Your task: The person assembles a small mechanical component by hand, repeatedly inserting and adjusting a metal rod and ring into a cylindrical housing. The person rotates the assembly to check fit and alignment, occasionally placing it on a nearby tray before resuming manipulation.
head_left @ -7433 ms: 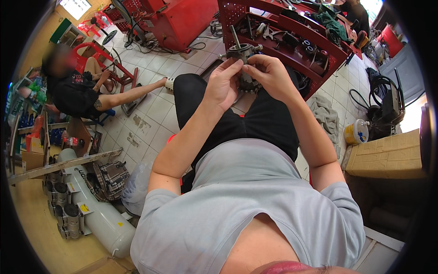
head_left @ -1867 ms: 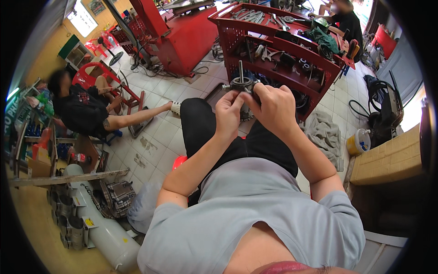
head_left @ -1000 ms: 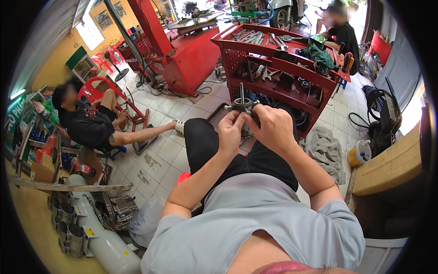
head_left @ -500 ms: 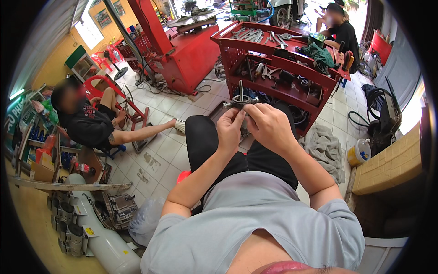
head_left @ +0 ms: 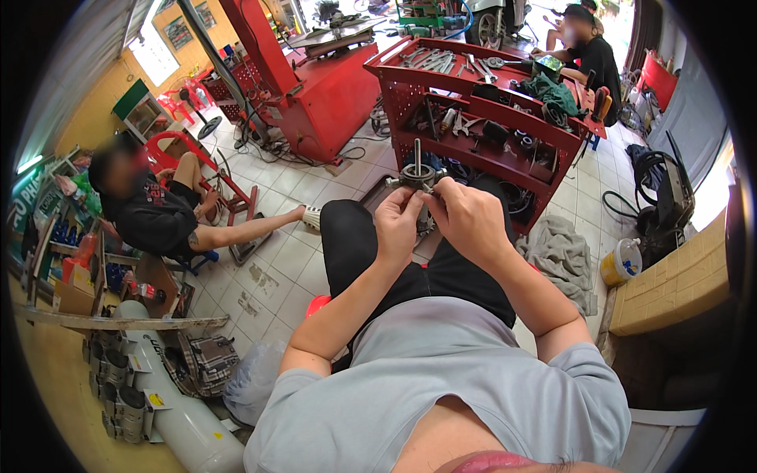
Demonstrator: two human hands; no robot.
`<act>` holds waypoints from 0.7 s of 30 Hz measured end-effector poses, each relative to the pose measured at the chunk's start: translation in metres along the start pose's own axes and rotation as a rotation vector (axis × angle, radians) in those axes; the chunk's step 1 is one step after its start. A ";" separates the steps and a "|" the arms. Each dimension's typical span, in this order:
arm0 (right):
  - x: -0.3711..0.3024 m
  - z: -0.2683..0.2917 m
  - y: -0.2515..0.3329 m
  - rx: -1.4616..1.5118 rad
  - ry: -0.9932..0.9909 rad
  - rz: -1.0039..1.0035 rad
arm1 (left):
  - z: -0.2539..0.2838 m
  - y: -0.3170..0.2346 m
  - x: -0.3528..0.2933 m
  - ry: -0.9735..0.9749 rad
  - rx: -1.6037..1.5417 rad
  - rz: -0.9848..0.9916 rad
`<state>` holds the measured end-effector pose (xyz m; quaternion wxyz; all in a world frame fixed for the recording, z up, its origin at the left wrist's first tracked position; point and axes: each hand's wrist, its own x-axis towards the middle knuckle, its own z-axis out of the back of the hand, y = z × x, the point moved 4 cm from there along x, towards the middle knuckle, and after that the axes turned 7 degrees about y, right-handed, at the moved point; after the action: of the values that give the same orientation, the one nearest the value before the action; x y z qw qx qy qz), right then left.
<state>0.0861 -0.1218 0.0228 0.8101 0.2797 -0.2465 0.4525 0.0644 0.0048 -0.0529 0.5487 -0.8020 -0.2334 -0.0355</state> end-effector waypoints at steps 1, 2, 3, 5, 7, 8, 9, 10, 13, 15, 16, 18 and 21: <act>0.002 0.005 0.002 -0.045 0.005 -0.021 | 0.000 -0.001 0.000 -0.003 0.009 0.005; 0.003 0.007 0.003 -0.092 0.013 -0.042 | -0.001 -0.001 -0.001 -0.006 0.015 0.011; 0.003 0.007 0.003 -0.094 0.007 -0.026 | -0.003 -0.002 -0.001 -0.005 -0.010 0.010; 0.004 0.008 0.002 -0.095 -0.008 0.009 | -0.005 -0.003 -0.001 -0.003 -0.057 0.005; 0.006 0.012 0.006 -0.120 0.066 -0.004 | -0.001 -0.001 -0.001 0.015 -0.026 0.002; 0.005 0.012 0.007 -0.132 0.103 -0.015 | -0.001 0.000 -0.001 0.026 -0.011 0.004; 0.005 0.010 0.004 -0.126 0.090 -0.008 | -0.002 0.000 -0.001 0.026 -0.006 -0.015; 0.005 0.007 0.000 -0.119 0.077 -0.002 | -0.004 -0.001 -0.001 0.026 -0.001 -0.035; 0.002 0.002 -0.003 -0.124 0.091 -0.037 | -0.008 0.000 -0.004 0.037 -0.041 -0.033; 0.003 0.001 -0.003 -0.123 0.085 -0.051 | -0.007 0.002 -0.003 0.057 -0.053 -0.023; 0.003 0.000 -0.003 -0.116 0.072 -0.049 | -0.004 0.005 -0.003 0.070 -0.044 -0.017; 0.003 -0.002 -0.004 -0.097 0.051 -0.044 | -0.006 0.004 -0.003 0.071 -0.057 -0.022; 0.002 -0.004 -0.003 -0.069 0.035 -0.036 | -0.007 0.008 -0.005 0.025 0.004 -0.042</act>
<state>0.0905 -0.1190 0.0206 0.8314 0.2479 -0.2427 0.4341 0.0652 -0.0058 -0.0587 0.5524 -0.7952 -0.2434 -0.0565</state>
